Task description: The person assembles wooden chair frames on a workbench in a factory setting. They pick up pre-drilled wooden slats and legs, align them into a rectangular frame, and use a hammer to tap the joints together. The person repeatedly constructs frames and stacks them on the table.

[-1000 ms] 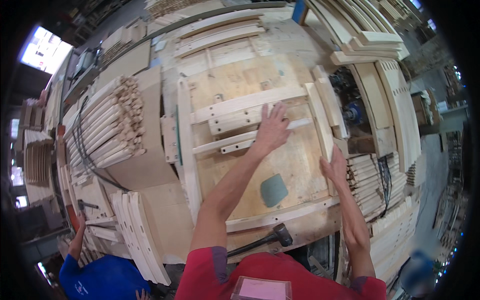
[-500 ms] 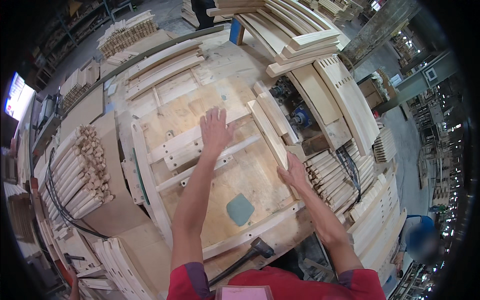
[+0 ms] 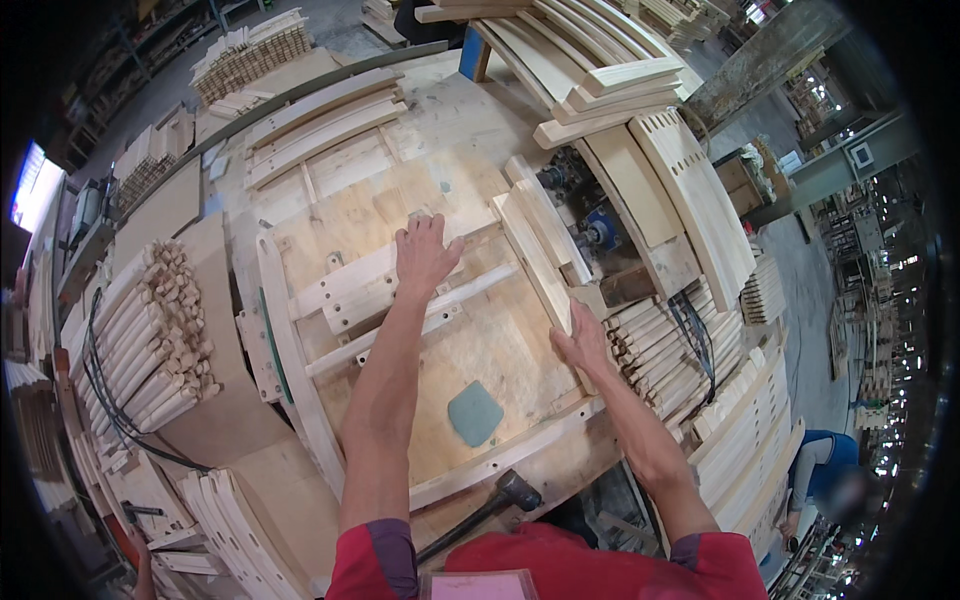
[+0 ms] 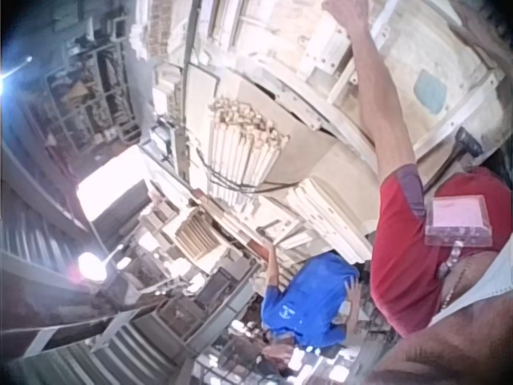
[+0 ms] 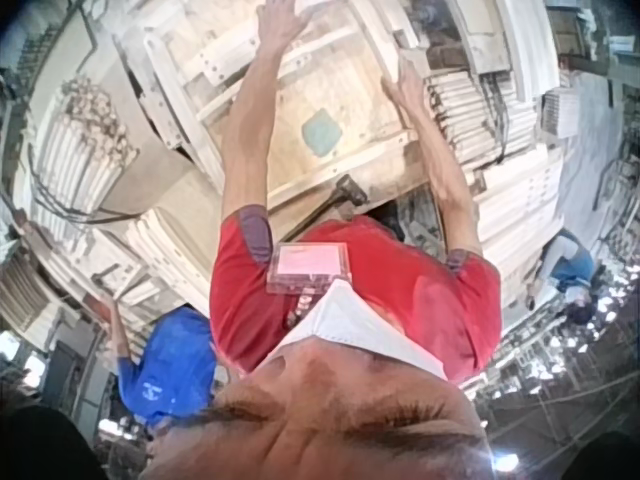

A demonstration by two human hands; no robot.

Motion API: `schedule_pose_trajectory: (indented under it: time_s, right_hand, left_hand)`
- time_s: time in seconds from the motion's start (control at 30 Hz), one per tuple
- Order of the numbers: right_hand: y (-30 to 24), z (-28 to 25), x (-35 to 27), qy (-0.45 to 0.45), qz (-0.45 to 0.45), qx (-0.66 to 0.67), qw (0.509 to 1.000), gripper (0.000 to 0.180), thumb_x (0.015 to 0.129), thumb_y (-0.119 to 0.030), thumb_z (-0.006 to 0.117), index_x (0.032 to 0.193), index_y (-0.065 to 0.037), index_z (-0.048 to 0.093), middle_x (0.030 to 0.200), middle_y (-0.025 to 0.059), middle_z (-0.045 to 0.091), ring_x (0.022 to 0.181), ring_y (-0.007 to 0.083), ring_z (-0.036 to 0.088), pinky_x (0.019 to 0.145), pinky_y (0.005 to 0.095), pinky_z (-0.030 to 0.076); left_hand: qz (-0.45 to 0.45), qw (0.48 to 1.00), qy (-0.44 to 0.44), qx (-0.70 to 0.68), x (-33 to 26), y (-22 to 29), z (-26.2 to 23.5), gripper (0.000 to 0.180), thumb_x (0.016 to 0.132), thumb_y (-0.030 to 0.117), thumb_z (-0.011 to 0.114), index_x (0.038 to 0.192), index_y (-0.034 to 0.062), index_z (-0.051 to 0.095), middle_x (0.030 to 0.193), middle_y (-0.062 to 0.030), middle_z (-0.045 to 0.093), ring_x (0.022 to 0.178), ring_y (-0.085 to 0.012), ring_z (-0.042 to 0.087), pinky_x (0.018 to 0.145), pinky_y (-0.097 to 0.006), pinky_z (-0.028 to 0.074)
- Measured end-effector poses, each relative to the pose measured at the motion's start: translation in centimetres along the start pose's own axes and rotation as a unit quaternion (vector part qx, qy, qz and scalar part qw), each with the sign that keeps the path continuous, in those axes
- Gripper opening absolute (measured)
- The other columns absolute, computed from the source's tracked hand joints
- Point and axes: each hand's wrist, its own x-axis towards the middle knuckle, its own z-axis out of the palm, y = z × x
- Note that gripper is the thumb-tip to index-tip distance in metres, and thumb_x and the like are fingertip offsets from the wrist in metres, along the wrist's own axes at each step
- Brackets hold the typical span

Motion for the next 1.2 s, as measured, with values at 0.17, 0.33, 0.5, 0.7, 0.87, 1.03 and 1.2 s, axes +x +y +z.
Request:
schedule_pose_trajectory:
  time_s: [0.17,0.33,0.5,0.7,0.87,1.03,1.2]
  right_hand:
    - [-0.4,0.5,0.0,-0.009,0.018,0.023,1.0,0.059,0.079,-0.026,0.071,0.127,0.004,0.055,0.109,0.0244,0.061,0.106,0.043,0.059,0.092,0.0481,0.048]
    - [-0.3,1.3,-0.4,0.001,0.011,0.029,1.0,0.066,0.079,-0.026,0.072,0.134,0.004,0.053,0.113,0.0254,0.061,0.109,0.0435,0.058,0.094,0.0478,0.047]
    - [0.0,1.4,-0.4,0.017,-0.005,0.013,1.0,0.067,0.078,-0.027,0.073,0.134,0.005,0.052,0.115,0.0261,0.061,0.11,0.044,0.058,0.095,0.0482,0.047]
    - [-0.5,1.3,-0.4,-0.014,0.035,-0.007,0.999,0.061,0.078,-0.025,0.074,0.13,0.002,0.056,0.116,0.0252,0.062,0.111,0.044,0.059,0.096,0.0491,0.047]
    - [-0.8,1.1,-0.6,0.002,0.026,0.003,1.0,0.054,0.077,-0.023,0.074,0.125,-0.003,0.059,0.109,0.0246,0.063,0.106,0.0448,0.06,0.091,0.0508,0.048]
    - [-1.3,1.0,-0.4,-0.006,0.025,0.017,1.0,0.055,0.077,-0.025,0.076,0.125,-0.002,0.058,0.108,0.025,0.063,0.105,0.0452,0.06,0.09,0.0507,0.049]
    - [-0.5,1.6,-0.7,0.001,0.016,-0.005,1.0,0.055,0.078,-0.025,0.075,0.125,-0.001,0.057,0.106,0.0252,0.061,0.103,0.0456,0.06,0.089,0.0509,0.048]
  left_hand:
    - [-0.006,1.0,0.0,-0.005,-0.1,0.0,0.0,0.051,0.086,0.041,0.066,0.123,0.0059,0.063,0.118,-0.0144,0.062,0.115,-0.0314,0.055,0.1,-0.049,0.039]
    - [-0.019,1.0,-0.019,-0.01,0.0,0.2,-0.3,0.052,0.086,0.041,0.066,0.125,0.0061,0.062,0.122,-0.014,0.062,0.12,-0.0307,0.053,0.102,-0.05,0.038]
    - [0.159,0.972,0.171,0.037,-1.5,1.8,0.7,0.054,0.086,0.046,0.068,0.124,0.0069,0.064,0.127,-0.0129,0.06,0.128,-0.0303,0.05,0.115,-0.062,0.026]
    - [0.164,0.976,-0.139,0.044,-5.0,3.8,3.0,0.054,0.088,0.047,0.068,0.124,0.0064,0.066,0.145,-0.0154,0.047,0.143,-0.0351,0.038,0.119,-0.068,0.017]
    - [0.121,0.97,0.207,0.038,-4.1,3.4,1.3,0.047,0.091,0.044,0.065,0.117,0.005,0.067,0.125,-0.0164,0.059,0.128,-0.0349,0.05,0.115,-0.064,0.025]
    - [-0.088,0.991,0.077,0.066,-2.8,-3.1,-2.2,0.04,0.095,0.04,0.06,0.104,0.0016,0.069,0.107,-0.0172,0.066,0.107,-0.0334,0.058,0.098,-0.05,0.04]
    - [-0.088,0.992,0.072,0.054,-3.4,-3.8,-2.6,0.037,0.095,0.037,0.059,0.097,0.0009,0.068,0.101,-0.0184,0.067,0.101,-0.0336,0.059,0.094,-0.046,0.042]
